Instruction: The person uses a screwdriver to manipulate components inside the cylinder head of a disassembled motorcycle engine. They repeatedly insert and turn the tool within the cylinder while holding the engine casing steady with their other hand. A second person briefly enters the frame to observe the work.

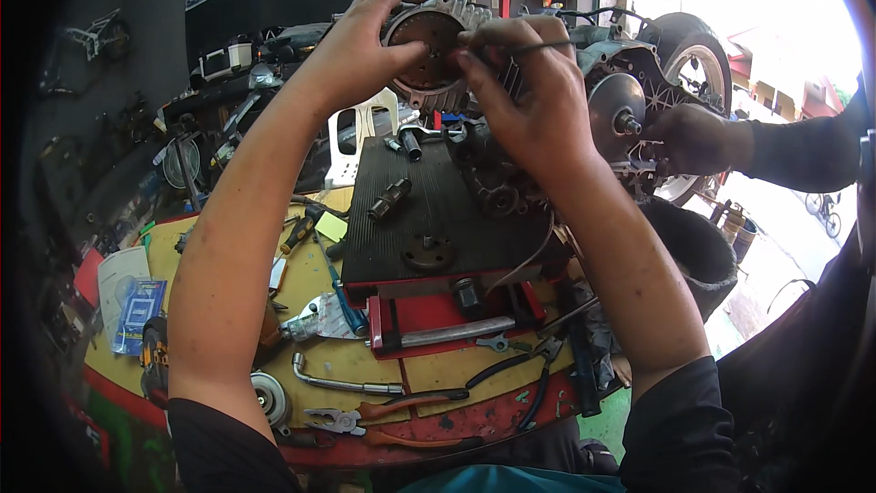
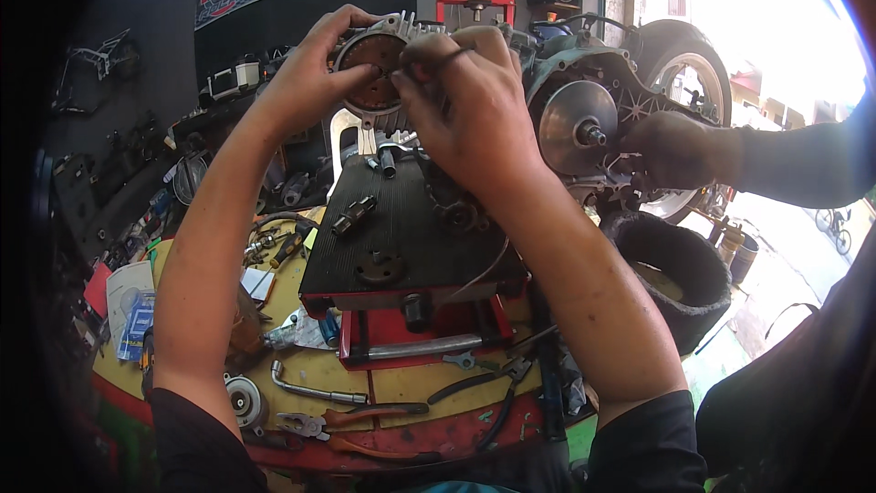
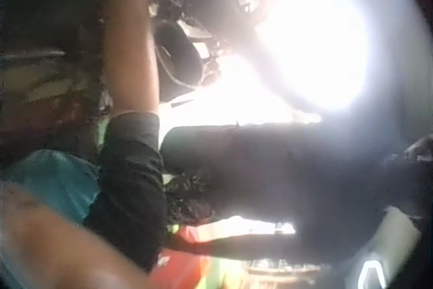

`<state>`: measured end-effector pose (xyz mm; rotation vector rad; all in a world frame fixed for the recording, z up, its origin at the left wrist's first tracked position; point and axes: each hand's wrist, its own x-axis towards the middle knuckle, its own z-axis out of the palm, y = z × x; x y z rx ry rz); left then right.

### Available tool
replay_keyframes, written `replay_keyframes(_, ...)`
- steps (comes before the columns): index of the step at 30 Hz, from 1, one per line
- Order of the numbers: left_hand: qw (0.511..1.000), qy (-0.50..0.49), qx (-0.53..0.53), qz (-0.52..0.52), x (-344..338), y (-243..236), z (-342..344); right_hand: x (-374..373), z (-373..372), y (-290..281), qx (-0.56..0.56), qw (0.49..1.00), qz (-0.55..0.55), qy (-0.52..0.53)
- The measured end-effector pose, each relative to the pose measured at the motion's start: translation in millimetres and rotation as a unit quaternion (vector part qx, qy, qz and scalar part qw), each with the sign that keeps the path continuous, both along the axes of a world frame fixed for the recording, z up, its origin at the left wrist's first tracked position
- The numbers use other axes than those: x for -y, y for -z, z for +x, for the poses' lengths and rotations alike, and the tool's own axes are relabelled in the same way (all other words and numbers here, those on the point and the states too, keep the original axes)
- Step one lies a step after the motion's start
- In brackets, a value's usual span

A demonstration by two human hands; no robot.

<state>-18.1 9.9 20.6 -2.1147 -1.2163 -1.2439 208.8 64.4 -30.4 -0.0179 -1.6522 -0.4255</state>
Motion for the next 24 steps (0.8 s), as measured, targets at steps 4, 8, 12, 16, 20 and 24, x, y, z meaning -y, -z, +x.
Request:
replay_keyframes(4,1.0,0.016,-0.004,-0.021,-1,-1,-4,-11,2,-7,-0.007,0.999,0.0,-0.035)
replay_keyframes(8,0.996,0.086,0.01,0.024,-10,5,-11,-15,6,-14,0.022,0.997,-0.036,-0.057)
replay_keyframes(12,0.994,0.106,0.015,0.011,-10,6,-13,-10,6,-20,0.074,0.97,-0.177,-0.153)
replay_keyframes(16,0.99,0.137,0.017,0.013,-10,7,-15,-20,7,-27,0.104,0.971,-0.163,-0.14)
replay_keyframes(20,0.994,0.11,0.017,0.002,-9,5,-15,-21,9,-28,0.098,0.975,-0.156,-0.126)
replay_keyframes(24,0.992,0.114,0.042,-0.026,-6,6,-13,-19,8,-31,0.083,0.97,-0.195,-0.122)
